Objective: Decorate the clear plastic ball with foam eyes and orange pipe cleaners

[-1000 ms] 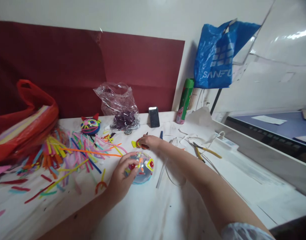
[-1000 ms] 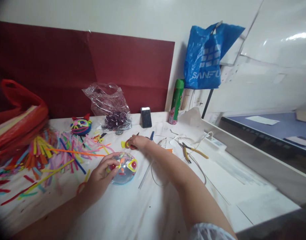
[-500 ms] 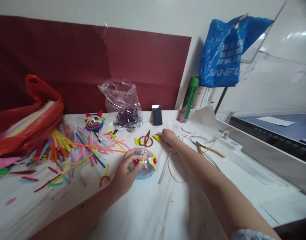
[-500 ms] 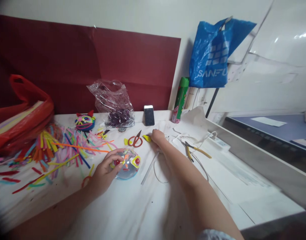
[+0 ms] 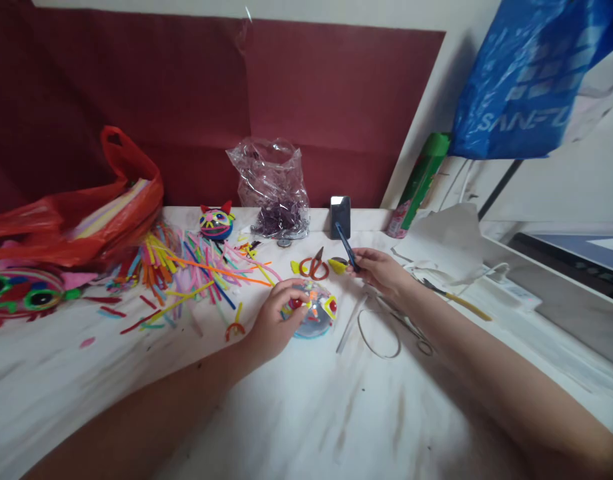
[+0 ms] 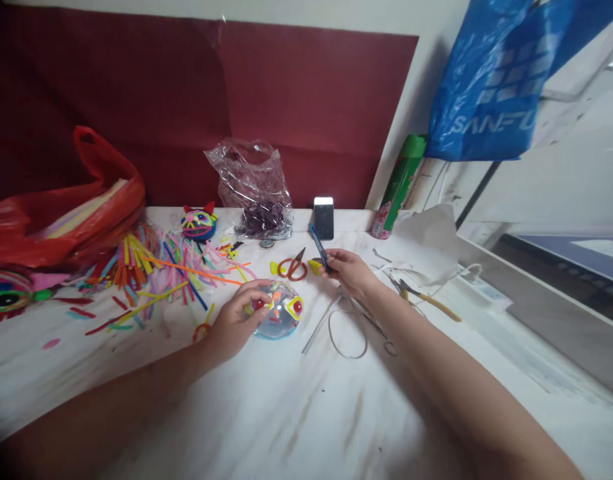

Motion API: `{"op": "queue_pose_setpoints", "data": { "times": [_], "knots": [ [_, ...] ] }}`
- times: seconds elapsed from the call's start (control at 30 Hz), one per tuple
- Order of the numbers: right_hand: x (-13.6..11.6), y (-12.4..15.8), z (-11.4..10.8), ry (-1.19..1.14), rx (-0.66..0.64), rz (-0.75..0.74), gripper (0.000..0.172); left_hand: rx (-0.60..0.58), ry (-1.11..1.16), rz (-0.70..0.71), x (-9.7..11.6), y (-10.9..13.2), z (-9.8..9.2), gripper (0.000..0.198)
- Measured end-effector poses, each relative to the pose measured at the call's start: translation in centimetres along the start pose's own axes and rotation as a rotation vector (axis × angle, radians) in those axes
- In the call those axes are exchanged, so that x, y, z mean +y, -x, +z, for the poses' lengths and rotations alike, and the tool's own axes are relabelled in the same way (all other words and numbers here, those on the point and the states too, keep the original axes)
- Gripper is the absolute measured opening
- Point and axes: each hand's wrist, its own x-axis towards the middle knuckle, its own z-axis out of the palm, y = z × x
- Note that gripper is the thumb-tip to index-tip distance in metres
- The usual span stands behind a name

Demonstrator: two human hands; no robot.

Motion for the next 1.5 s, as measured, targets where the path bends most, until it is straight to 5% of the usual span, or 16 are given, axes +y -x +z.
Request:
{"op": "queue_pose_setpoints", "data": {
  "times": [0.13,0.27,0.5,0.9,1.5],
  "knots": [
    [-0.5,6.4,0.4,-0.443,-0.258,-0.109,0.022,0.002,-0.018,-0.011,0.3,-0.1,0.1,0.008],
    [-1.1,9.7,0.2,-0.162,-0.349,-0.232,0.032,0.006,0.000,-0.012,0.6,-0.1,0.2,0.005],
    [-0.7,8.8,-1.0,0.178,-0.356,-0.326,0.036,0.016,-0.026,0.014,0.5,-0.1,0.4,0.008],
    [-0.6,8.6,-1.0,0.125,-0.273,-0.248,0.041,0.011,-0.028,0.023,0.6,-0.1,0.3,0.007],
    [-0.6,9.6,-0.2,0.370,-0.182,-0.316,0.034,0.002,-0.049,0.046,0.9,0.1,0.5,0.008]
  ]
}}
